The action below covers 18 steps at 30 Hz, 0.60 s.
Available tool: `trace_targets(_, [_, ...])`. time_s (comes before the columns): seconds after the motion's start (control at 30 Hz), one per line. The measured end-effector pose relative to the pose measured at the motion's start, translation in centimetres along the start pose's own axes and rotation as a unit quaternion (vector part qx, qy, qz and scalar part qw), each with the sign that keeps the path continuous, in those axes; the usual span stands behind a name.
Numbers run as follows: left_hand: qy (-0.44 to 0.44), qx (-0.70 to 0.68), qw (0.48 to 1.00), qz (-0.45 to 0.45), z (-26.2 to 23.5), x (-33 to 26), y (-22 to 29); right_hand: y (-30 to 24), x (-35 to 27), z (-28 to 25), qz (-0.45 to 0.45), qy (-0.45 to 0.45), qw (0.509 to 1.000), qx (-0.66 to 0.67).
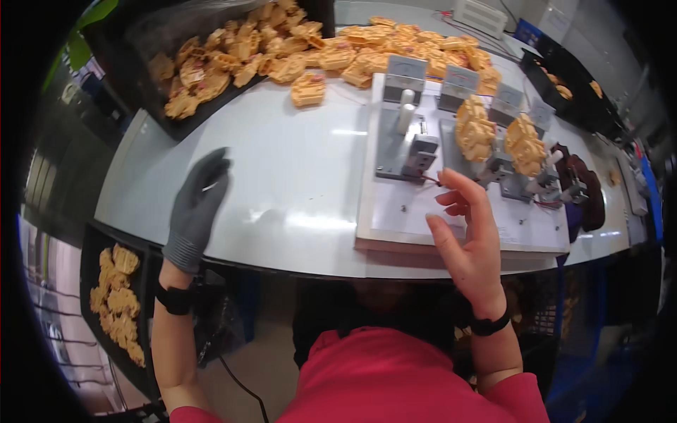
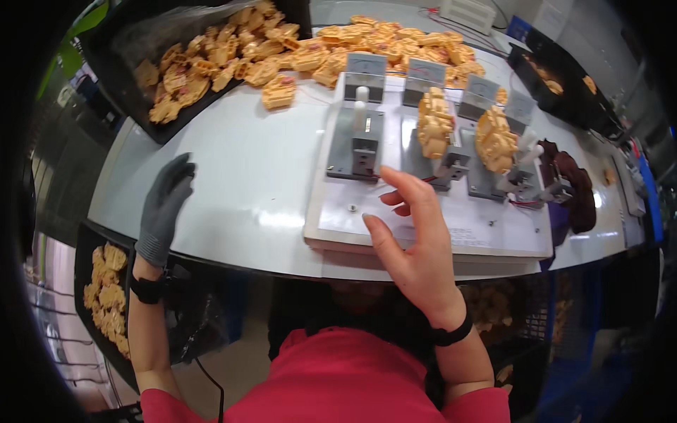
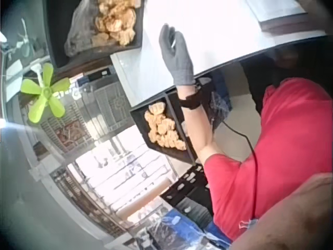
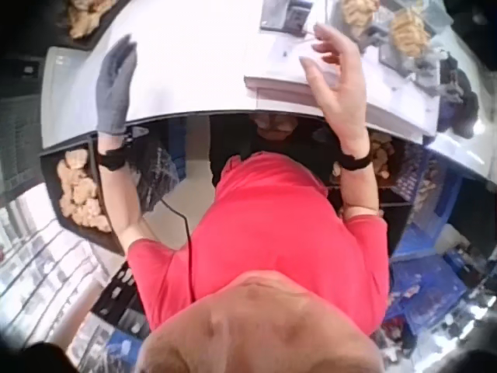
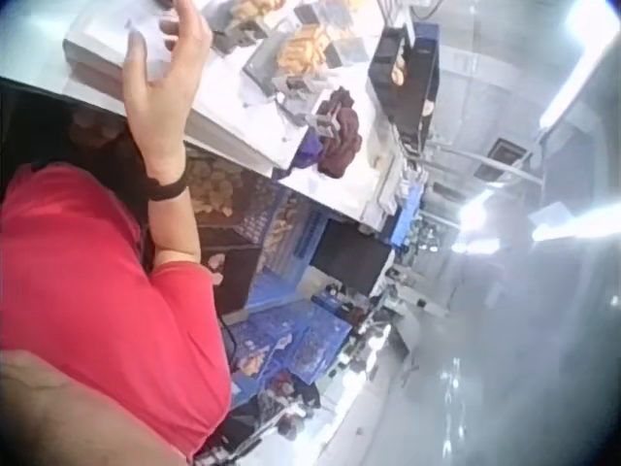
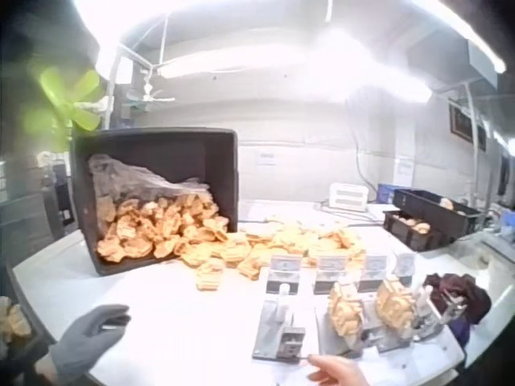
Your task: The person repeatedly picks up yellow plastic components from a tray and places them into a multi-station testing jig. They manipulate the parts to fit into the jigs, then remove them and place them into a bin, repeating this cycle throughout the clip.
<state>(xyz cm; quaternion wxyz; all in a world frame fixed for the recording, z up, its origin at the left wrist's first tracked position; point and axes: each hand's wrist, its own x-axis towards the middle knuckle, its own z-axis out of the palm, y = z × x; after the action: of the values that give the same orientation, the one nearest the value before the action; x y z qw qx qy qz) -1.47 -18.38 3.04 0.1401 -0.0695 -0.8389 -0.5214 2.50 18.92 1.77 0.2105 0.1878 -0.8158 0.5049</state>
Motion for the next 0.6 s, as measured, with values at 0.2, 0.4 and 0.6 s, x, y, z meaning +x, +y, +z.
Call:
trace_targets(0.2, [-0.156, 0.143, 0.960, 0.181, 11.1, 5.3, 8.5, -0.7, -1.4, -3.7, -0.020, 0.076, 0.992, -0.102])
trace_targets(0.4, [-0.088, 0.255, 0.932, 0.241, 12.9, 3.5, 5.7, 1.3, -1.9, -6.6, 0.015, -0.019, 0.976, -0.216])
trace_targets(0.6, [-0.035, 0.278, 0.959, 0.045, 9.3, -4.1, -1.6, 3.9, -0.8, -6.0, -0.061, -0.004, 0.976, -0.210])
